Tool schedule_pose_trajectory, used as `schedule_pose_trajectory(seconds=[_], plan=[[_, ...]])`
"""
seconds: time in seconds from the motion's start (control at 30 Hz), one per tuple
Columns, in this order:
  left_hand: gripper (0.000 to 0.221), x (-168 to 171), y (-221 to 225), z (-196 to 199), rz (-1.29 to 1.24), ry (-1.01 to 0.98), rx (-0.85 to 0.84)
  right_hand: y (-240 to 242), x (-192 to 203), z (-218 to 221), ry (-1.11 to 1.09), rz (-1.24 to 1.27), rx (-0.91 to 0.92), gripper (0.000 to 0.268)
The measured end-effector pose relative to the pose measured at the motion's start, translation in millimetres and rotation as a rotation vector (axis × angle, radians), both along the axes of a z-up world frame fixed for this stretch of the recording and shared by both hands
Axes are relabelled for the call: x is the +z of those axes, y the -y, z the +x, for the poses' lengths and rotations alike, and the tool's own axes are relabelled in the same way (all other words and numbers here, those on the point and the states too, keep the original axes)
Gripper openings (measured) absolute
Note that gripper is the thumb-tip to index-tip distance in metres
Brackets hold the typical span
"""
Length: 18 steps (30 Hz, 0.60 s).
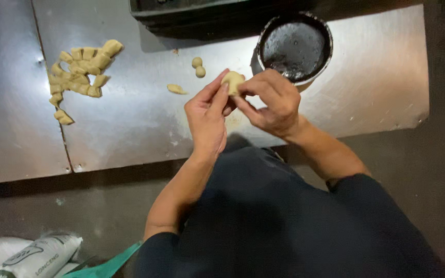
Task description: The person shapes small dough balls by hand, adding a dark filling from a bowl to some of them, and places the finished dough pieces onto a baking tray.
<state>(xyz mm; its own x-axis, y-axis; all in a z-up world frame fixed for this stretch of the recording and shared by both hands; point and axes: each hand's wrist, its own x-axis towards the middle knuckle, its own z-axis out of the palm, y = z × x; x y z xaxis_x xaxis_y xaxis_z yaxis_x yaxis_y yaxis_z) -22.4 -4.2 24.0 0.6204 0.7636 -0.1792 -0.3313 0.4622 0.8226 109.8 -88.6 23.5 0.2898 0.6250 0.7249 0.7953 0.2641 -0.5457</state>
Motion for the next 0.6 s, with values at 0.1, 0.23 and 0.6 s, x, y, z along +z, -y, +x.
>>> schedule_pose_trajectory(seconds=[0.1, 0.23, 0.6], plan=[[0.038, -6, -7, -9, 0.075, -0.172, -0.151, 1, 1, -8, 0.129, 0.136, -0.077, 0.022], [0.036, -13, -22, -25, 0.41, -0.37, -0.162, 10, 12, -32, 0.07, -0.002, -0.004, 0.023], [0.043, -196, -226, -127, 1.036, -1.284, -0.092, 32, -193, -42, -0.201, -0.726, -0.439, 0.019]])
